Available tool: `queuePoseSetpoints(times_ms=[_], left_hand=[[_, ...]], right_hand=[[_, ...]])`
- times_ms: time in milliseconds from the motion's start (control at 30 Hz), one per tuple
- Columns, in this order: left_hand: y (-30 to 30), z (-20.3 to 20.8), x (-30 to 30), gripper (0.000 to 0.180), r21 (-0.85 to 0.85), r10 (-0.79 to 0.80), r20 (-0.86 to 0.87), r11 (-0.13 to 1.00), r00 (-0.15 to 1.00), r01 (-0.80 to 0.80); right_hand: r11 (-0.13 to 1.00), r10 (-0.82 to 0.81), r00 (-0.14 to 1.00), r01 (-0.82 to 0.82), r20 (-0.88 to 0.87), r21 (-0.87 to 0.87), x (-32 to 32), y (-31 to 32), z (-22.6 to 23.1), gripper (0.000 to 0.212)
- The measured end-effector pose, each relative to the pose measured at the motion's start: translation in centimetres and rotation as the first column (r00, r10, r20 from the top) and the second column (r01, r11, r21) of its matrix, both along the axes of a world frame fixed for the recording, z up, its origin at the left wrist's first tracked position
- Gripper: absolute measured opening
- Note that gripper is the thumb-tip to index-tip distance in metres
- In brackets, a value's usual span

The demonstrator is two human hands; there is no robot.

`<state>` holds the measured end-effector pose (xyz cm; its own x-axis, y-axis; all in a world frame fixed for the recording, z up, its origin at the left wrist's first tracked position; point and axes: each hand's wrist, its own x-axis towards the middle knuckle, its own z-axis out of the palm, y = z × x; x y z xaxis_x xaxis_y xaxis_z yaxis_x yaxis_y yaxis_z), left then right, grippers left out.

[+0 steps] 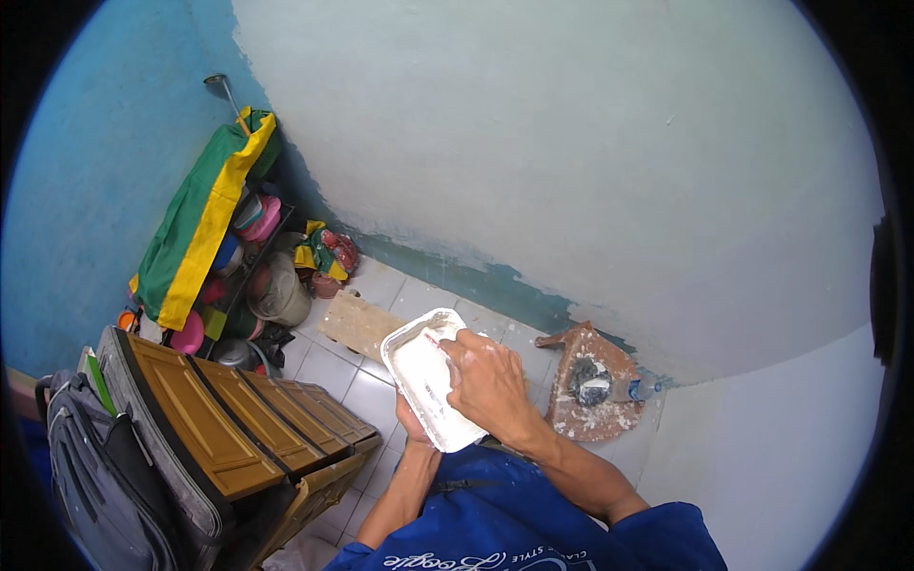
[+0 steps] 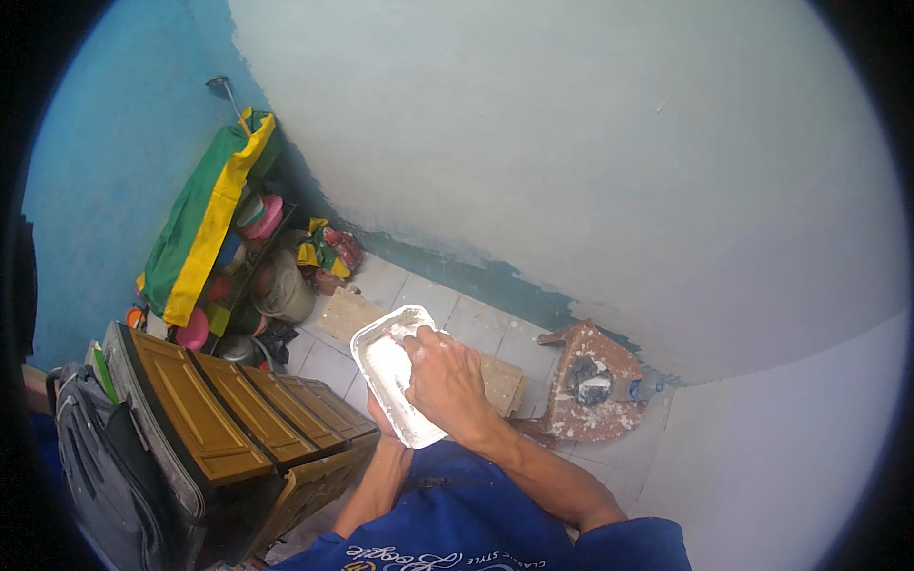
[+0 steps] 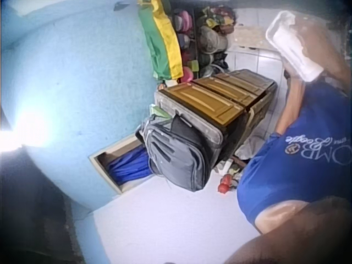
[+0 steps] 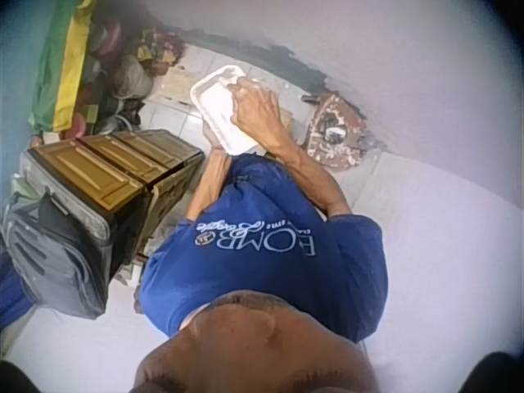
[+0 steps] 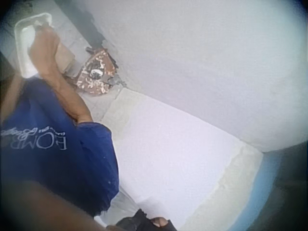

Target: The person holds a white container with a white paste and uses a pink putty knife to mix the contents. They briefly pick up a water bottle and pour water into the container, then continue mixing the paste.

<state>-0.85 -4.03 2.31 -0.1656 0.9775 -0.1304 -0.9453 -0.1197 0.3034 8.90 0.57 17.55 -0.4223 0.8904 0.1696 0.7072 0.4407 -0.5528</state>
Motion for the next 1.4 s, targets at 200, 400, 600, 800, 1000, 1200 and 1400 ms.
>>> queuePoseSetpoints(times_ms=[200,400,600,800,1000,1200,1400], left_hand=[[-0.1,-0.9,-0.1,0.06,0.049,-0.051,-0.009,0.997,0.999,0.051],[-0.2,-0.3,0.0,0.054,-0.004,-0.034,0.044,0.999,0.998,0.034],[0.0,-0.6,-0.1,0.06,0.069,-0.014,0.053,0.998,0.998,0.011],[-0.1,-1.1,0.2,0.062,0.034,0.01,0.089,0.999,0.996,-0.013],[-0.3,-2.1,-0.1,0.065,0.057,-0.011,0.031,0.998,0.999,0.009],[0.0,-0.2,0.5,0.062,-0.001,0.022,0.098,1.0,0.995,-0.022],[0.1,-0.6,0.4,0.063,0.012,0.012,0.048,1.0,0.999,-0.013]], right_hand=[[0.997,0.063,0.997,-0.062,-0.042,0.035,-0.7,-0.9,-0.2,0.035],[0.993,0.117,0.992,-0.117,-0.037,-0.013,-0.1,-1.0,-0.1,0.035],[0.995,-0.012,0.997,0.004,-0.082,-0.098,1.4,0.1,-0.3,0.024],[0.969,-0.14,0.971,0.094,-0.195,-0.229,1.6,0.6,-1.5,0.016],[0.968,-0.146,0.943,0.074,-0.298,-0.241,2.1,1.0,-1.6,0.018],[0.977,-0.13,0.96,0.081,-0.248,-0.199,1.9,0.9,-1.6,0.016],[0.979,-0.128,0.943,0.07,-0.308,-0.193,2.0,0.9,-1.9,0.016]])
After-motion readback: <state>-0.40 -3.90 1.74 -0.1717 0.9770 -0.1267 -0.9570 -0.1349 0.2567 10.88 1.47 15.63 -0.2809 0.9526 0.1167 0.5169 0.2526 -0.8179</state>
